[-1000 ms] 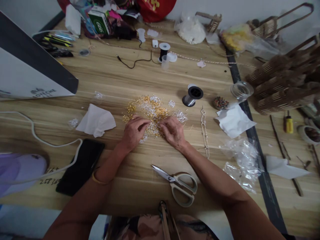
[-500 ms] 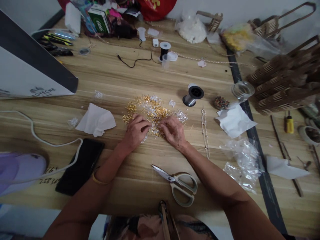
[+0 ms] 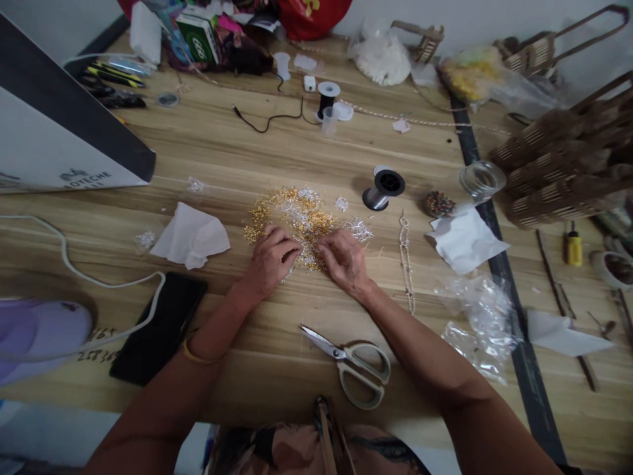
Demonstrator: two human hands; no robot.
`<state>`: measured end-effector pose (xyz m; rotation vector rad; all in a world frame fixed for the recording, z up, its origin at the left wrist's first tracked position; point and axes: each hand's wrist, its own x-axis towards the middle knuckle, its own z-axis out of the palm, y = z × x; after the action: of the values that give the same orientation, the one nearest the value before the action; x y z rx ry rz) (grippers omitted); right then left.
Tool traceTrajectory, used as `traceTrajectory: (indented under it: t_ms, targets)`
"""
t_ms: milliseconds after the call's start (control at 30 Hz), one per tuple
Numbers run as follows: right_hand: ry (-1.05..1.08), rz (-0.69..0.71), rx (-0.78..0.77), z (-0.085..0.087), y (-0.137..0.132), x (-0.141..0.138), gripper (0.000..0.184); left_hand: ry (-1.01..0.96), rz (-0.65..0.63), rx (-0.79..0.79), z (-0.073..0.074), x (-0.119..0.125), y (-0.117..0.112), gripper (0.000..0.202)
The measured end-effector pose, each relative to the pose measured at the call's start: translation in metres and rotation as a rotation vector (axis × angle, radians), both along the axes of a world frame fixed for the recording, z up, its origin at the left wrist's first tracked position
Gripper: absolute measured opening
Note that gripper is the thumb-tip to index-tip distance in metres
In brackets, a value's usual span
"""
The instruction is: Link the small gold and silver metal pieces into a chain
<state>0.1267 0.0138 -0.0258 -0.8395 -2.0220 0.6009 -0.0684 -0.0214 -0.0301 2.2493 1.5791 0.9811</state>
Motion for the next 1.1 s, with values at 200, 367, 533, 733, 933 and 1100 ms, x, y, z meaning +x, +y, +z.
traceTrajectory:
  t_ms: [200,367,533,733,933,1100]
  targets:
    - [0.004,0.007,0.005,0.001,0.0,0.0,0.009,-0.037,-0.001,-0.007,0.0,-0.001,0.001,0.011]
    - [0.009,-0.002,-0.002,0.0,0.0,0.0,0.01,-0.047,0.069,0.017,-0.001,-0.002,0.001,0.012]
    - [0.018,0.002,0.002,-0.001,0.001,0.0,0.009,-0.062,0.11,0.001,0.001,-0.005,0.001,0.01]
    - [0.023,0.011,0.011,-0.003,0.001,0.0,0.007,-0.076,0.015,-0.003,0.008,-0.015,0.002,0.006]
    - [0.028,0.024,0.02,-0.004,0.001,0.001,0.006,0.022,-0.188,-0.123,0.021,-0.016,-0.002,0.009]
    - [0.017,0.009,0.02,-0.003,0.001,0.0,0.007,0.107,-0.227,-0.147,0.021,-0.013,-0.004,0.012]
